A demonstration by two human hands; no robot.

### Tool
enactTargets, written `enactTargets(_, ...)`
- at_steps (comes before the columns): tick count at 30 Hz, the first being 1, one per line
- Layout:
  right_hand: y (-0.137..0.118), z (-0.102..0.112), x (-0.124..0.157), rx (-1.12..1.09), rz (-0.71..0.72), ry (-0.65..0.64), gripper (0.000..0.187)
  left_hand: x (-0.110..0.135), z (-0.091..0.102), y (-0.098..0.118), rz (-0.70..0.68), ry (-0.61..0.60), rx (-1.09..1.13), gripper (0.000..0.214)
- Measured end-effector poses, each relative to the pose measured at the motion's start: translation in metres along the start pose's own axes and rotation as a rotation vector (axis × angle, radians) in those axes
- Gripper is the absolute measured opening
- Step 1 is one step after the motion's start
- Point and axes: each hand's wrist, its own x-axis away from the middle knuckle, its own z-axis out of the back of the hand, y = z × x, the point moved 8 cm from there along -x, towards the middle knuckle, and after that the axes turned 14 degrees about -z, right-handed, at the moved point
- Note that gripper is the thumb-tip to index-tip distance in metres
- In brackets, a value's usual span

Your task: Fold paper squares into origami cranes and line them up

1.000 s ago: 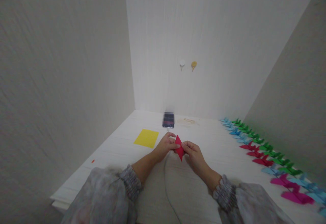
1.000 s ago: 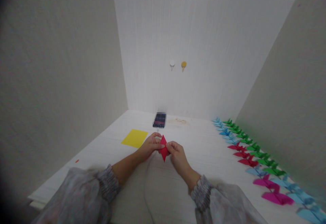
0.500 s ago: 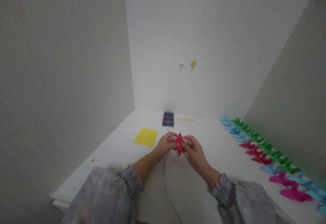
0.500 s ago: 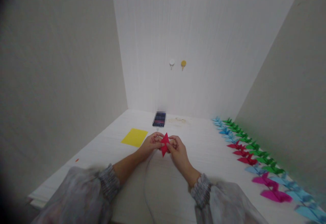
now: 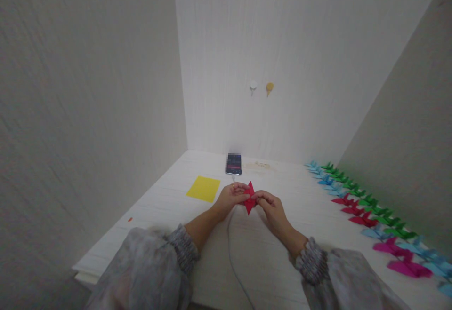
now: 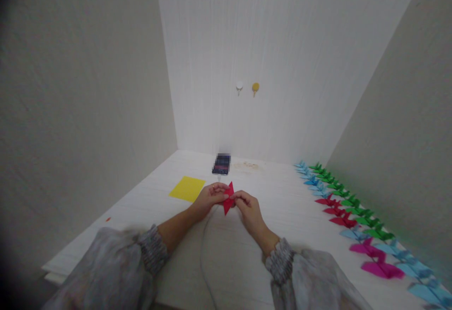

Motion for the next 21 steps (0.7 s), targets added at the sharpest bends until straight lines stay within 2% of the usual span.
enactTargets(5,0.006,-0.001,-0.001,0.038,-0.035,0.032,0.011,-0.002,0.002,0.004,-0.075,0.008,-0.067,0.04)
enactTargets(12,0.008,0.002,-0.003,0.061,0.026,0.085,0.03,-0.003,0.003,0.005,-0.097,0.002,-0.132,0.038)
enactTargets(21,0.0,0.007,0.001,0.311,0.103,0.151,0.022,-0.004,0.001,0.005,-0.108,0.003,-0.142,0.034)
